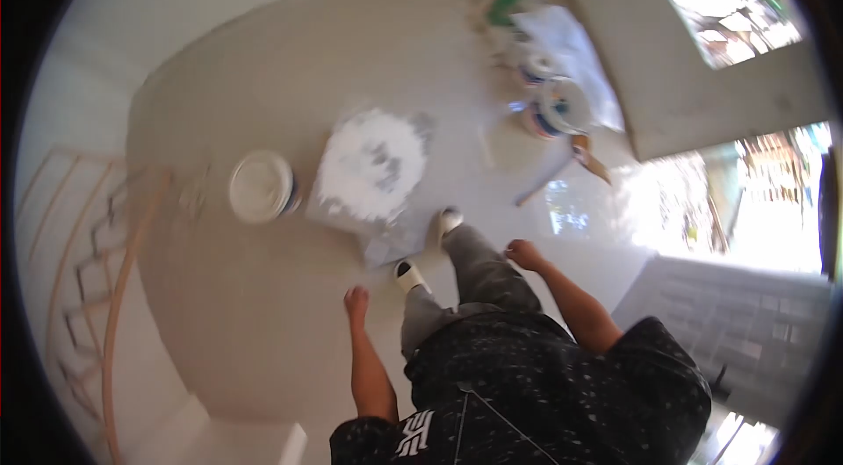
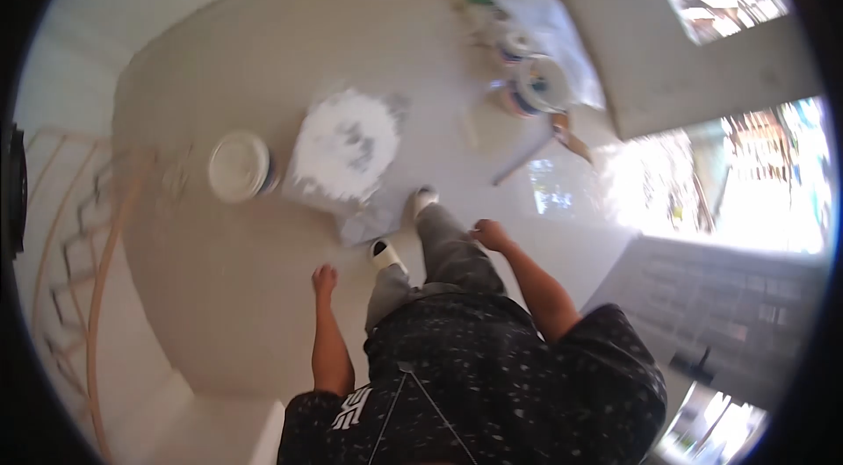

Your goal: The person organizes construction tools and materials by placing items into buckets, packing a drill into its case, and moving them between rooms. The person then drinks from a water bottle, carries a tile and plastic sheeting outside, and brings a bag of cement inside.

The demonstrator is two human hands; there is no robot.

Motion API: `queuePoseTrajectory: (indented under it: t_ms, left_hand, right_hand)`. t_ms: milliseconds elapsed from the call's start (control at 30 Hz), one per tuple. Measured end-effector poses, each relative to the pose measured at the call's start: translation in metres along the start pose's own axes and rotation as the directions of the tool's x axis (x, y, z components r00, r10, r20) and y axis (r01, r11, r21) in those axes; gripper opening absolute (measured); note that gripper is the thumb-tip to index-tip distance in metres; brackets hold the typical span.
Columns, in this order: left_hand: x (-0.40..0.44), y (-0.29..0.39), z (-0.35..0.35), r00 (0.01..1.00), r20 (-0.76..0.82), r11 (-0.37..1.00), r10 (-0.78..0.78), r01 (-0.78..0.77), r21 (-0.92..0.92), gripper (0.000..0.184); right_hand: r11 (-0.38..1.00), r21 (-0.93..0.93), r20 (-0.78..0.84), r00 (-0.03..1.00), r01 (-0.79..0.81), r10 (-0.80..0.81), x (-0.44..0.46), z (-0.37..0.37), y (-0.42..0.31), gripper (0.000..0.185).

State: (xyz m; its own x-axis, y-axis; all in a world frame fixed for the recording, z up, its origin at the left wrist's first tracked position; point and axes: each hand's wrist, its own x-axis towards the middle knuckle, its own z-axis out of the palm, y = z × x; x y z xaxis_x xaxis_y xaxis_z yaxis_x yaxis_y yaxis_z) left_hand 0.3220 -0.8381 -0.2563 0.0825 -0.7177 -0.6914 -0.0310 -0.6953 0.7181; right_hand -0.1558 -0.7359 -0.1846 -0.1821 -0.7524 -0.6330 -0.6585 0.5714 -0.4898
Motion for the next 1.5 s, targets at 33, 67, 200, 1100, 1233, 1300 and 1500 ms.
queuePoseTrajectory:
  t_ms: [33, 67, 200, 1100, 1233, 1300, 1500]
  left_hand:
    - [0.002, 0.02, 0.016, 0.999, 0.011, 0.999, 0.035, -0.035, 0.009, 0.016]
    - [0.004, 0.038, 0.033, 0.998, 0.021, 0.998, 0.056, -0.056, 0.021, 0.018]
    - [0.037, 0.046, 0.076, 0.984, -0.128, 0.964, 0.126, -0.091, 0.25, 0.02]
    - [0.194, 0.025, 0.153, 0.711, -0.559, 0.727, -0.426, -0.099, -0.68, 0.068]
    - [0.13, 0.115, 0.19, 0.799, -0.535, 0.854, -0.273, -0.054, -0.517, 0.069]
    - [0.106, 0.147, 0.206, 0.806, -0.557, 0.914, -0.201, -0.05, -0.403, 0.064]
    - [-0.048, 0.264, 0.273, 0.846, -0.531, 0.995, 0.051, 0.0, 0.095, 0.058]
  right_hand:
    - [1.0, 0.017, 0.032, 0.999, 0.017, -0.017, 0.015, -0.015, -0.005, 0.036]
    - [0.999, 0.036, 0.063, 0.998, 0.024, -0.026, 0.029, -0.03, -0.012, 0.036]
    - [0.995, -0.035, 0.226, 0.971, 0.089, -0.079, 0.146, -0.057, -0.031, 0.036]
    - [0.953, 0.116, -0.068, 0.955, -0.281, 0.289, 0.567, -0.049, -0.091, 0.075]
    - [0.943, 0.143, -0.102, 0.944, -0.3, 0.315, 0.464, -0.137, -0.056, 0.064]
    - [0.854, 0.27, -0.126, 0.863, -0.445, 0.489, 0.417, -0.169, -0.023, 0.068]
    - [0.598, 0.624, -0.013, 0.758, -0.503, 0.652, 0.152, -0.224, 0.075, 0.075]
